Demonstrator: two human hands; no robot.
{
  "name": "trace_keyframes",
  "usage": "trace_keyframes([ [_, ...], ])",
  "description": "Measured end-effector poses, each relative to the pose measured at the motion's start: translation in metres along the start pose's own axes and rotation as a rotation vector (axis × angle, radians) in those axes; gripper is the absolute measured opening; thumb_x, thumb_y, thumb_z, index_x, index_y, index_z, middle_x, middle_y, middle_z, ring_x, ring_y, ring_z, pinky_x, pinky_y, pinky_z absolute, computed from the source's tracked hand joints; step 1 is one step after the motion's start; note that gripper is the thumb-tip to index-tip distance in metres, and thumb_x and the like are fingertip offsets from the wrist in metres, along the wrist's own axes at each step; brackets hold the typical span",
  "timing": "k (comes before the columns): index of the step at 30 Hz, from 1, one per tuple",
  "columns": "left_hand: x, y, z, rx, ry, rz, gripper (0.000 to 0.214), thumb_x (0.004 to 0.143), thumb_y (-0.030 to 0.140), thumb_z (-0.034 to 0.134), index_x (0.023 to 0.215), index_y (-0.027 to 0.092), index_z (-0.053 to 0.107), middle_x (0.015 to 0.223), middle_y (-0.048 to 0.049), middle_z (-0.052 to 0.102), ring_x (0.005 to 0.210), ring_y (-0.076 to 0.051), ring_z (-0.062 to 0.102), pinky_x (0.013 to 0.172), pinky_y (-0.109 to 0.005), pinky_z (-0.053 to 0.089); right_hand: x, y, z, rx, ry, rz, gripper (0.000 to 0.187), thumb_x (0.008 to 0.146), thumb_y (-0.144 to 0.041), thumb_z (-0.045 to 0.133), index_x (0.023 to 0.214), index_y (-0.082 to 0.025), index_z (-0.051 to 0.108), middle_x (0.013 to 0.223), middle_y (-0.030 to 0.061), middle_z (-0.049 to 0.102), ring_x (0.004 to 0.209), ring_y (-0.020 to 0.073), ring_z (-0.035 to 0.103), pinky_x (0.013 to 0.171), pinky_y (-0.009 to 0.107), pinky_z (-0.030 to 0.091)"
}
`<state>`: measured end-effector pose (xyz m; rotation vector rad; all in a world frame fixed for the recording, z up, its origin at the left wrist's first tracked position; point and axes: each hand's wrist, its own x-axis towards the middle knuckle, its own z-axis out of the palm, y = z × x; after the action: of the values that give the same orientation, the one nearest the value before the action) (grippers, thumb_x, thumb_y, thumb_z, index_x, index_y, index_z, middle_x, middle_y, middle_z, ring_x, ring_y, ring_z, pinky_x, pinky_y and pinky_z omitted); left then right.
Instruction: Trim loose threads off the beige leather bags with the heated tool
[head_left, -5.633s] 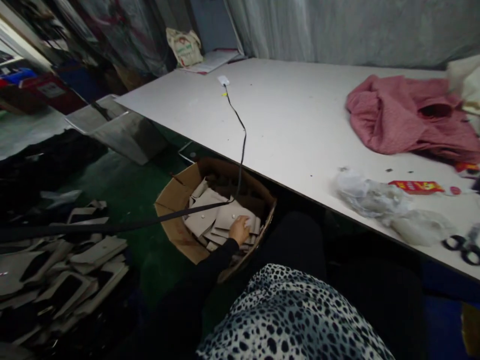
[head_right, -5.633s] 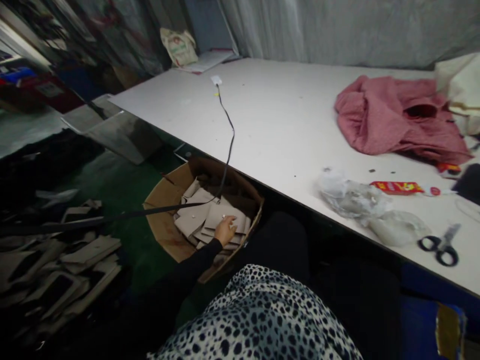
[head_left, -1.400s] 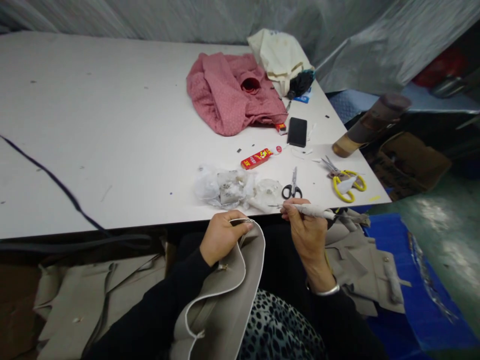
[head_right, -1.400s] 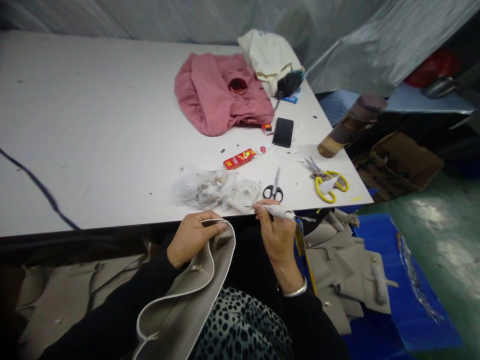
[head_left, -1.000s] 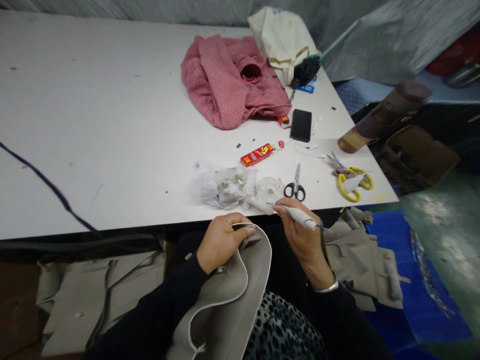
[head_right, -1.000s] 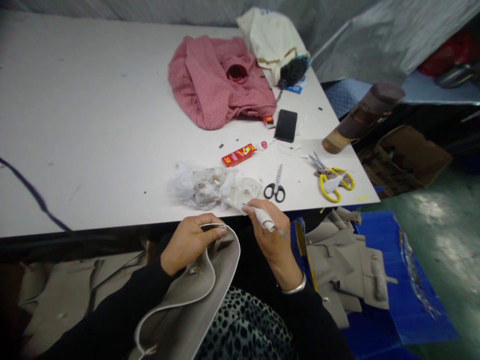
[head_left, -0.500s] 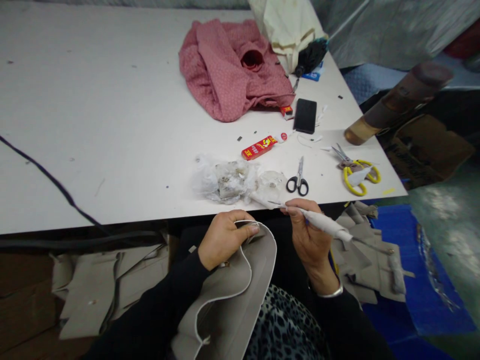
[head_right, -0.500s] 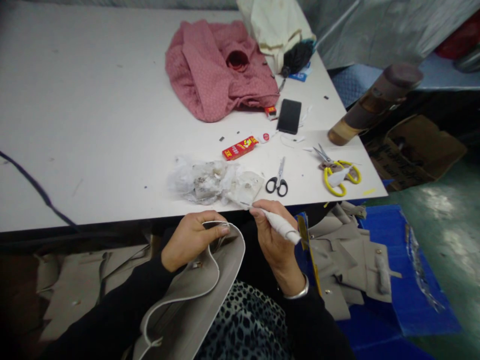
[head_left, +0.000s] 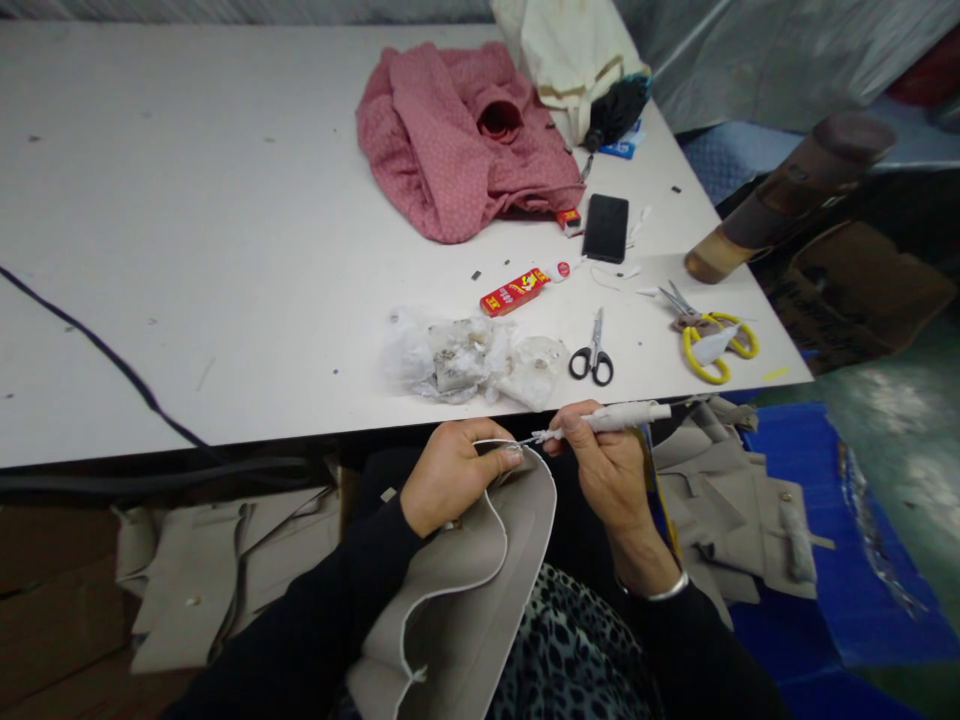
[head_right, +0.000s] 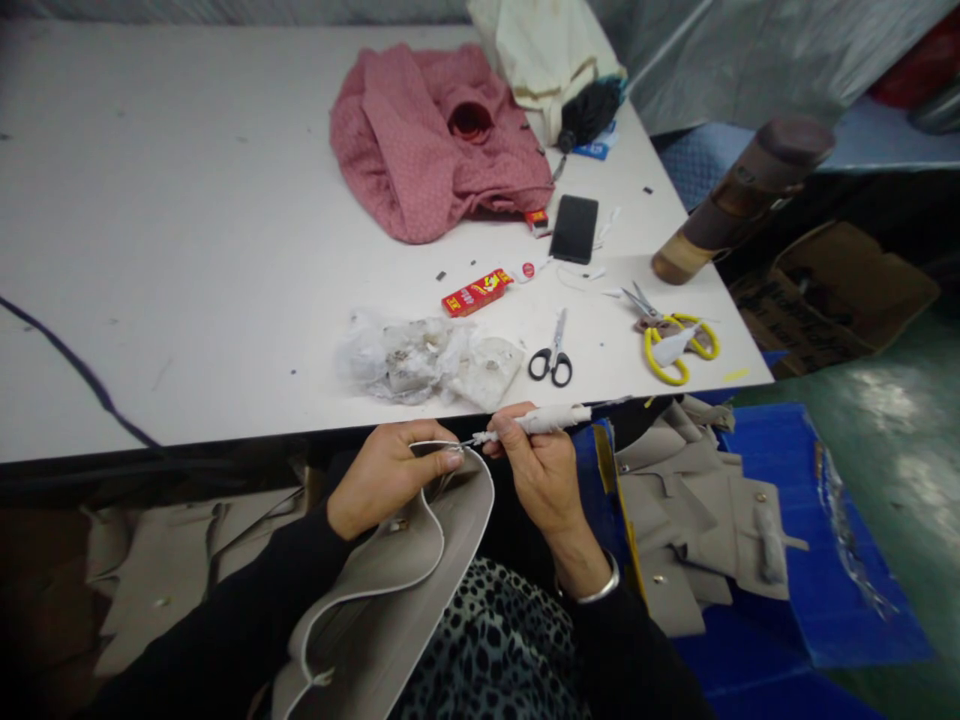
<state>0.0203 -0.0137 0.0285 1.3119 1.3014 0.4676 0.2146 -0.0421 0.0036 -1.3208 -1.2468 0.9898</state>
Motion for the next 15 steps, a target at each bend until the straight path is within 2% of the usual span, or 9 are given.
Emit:
trace_keyframes([
  [6, 0.000, -0.002, 0.003, -0.021, -0.037, 0.057, 0.017, 0.078, 0.031, 0.074, 0.076, 0.015, 0.078, 0.076, -0.0039, 0.073, 0.073, -0.018, 0.063, 0.072, -0.030, 0.046, 0.006, -0.006, -0.008, -0.130, -0.116, -0.100, 0.034, 0.108, -0.038, 0.053, 0.083, -0.021, 0.067, 0.067, -0.0015, 0.065, 0.062, 0.0132, 0.064, 0.062, 0.024, 0.050],
  [10, 0.001, -0.005, 0.007, -0.100, -0.106, 0.072, 0.017, 0.076, 0.032, 0.075, 0.072, 0.015, 0.077, 0.074, -0.0039, 0.070, 0.072, -0.018, 0.060, 0.071, -0.030, 0.045, 0.009, -0.010, -0.010, -0.173, -0.211, -0.147, 0.038, 0.108, -0.039, 0.053, 0.076, -0.020, 0.064, 0.066, -0.0017, 0.061, 0.060, 0.0122, 0.060, 0.060, 0.025, 0.046],
  [12, 0.002, -0.007, 0.008, -0.148, -0.132, 0.048, 0.017, 0.075, 0.032, 0.076, 0.071, 0.015, 0.075, 0.071, -0.0031, 0.067, 0.068, -0.017, 0.057, 0.068, -0.029, 0.043, 0.008, -0.007, -0.007, -0.147, -0.180, -0.103, 0.042, 0.108, -0.041, 0.052, 0.073, -0.020, 0.063, 0.064, -0.0021, 0.059, 0.058, 0.0121, 0.059, 0.059, 0.025, 0.045],
  [15, 0.004, -0.010, 0.004, -0.212, -0.109, -0.023, 0.018, 0.073, 0.032, 0.077, 0.072, 0.014, 0.073, 0.065, -0.0010, 0.063, 0.062, -0.014, 0.052, 0.063, -0.028, 0.040, 0.006, 0.000, -0.002, -0.068, 0.047, -0.046, 0.041, 0.110, -0.043, 0.049, 0.078, -0.021, 0.063, 0.063, -0.0028, 0.060, 0.058, 0.0128, 0.060, 0.059, 0.025, 0.047],
])
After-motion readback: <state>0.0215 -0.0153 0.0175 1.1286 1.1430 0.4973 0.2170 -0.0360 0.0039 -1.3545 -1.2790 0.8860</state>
